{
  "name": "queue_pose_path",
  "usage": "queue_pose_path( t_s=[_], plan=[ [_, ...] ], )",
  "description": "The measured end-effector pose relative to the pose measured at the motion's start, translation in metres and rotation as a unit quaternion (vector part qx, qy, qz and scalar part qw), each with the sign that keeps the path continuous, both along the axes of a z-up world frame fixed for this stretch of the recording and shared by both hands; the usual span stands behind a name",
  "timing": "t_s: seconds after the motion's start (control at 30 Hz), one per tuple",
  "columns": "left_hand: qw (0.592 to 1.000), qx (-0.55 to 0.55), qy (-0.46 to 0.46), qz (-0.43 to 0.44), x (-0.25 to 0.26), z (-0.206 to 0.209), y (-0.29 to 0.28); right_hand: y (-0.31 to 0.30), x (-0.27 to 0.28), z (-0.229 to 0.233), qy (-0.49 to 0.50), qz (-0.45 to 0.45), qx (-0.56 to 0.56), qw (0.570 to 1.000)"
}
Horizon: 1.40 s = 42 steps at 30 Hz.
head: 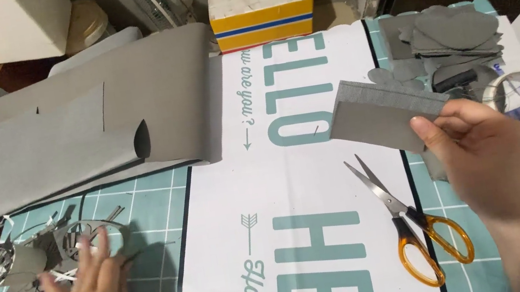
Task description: Cutting and shaping a piece of leather using scissors and a pencil for marking.
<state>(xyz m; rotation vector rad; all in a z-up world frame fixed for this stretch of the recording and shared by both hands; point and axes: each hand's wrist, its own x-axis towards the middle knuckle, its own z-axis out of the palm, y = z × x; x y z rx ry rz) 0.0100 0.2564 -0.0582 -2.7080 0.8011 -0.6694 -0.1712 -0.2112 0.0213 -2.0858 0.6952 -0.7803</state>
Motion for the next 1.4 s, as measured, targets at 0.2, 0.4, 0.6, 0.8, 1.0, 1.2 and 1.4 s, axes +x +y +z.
queue_pose_path(
  t_s=[0.2, 0.4, 0.6, 0.8, 1.0, 1.2, 1.4],
  plan=[
    [0.931, -0.183, 0.309, -0.061, -0.003, 0.030, -0.156, -0.002, 0.003, 0.005, -0.002, -0.010, 0.005, 1.000],
    [0.813, -0.160, 0.342, -0.443, -0.013, 0.013, -0.316, -0.007, 0.008, -0.002, -0.062, 0.006, 0.085, 0.994],
    [0.882, -0.106, 0.357, -0.288, -0.011, -0.005, -0.268, -0.001, 0.003, -0.003, -0.065, 0.011, 0.116, 0.991],
    [0.886, -0.091, 0.451, 0.062, -0.032, 0.127, -0.157, 0.023, 0.009, -0.008, 0.115, 0.086, 0.094, 0.985],
    [0.913, -0.175, 0.322, 0.182, -0.009, 0.022, -0.004, 0.054, 0.018, -0.007, 0.248, 0.070, 0.252, 0.933],
    [0.932, -0.269, 0.242, -0.001, -0.031, 0.065, -0.078, 0.056, 0.018, -0.004, 0.249, 0.057, 0.262, 0.931],
    [0.817, -0.317, 0.389, -0.284, -0.046, 0.070, -0.185, 0.046, 0.010, -0.012, 0.200, 0.124, 0.251, 0.939]
  ],
)
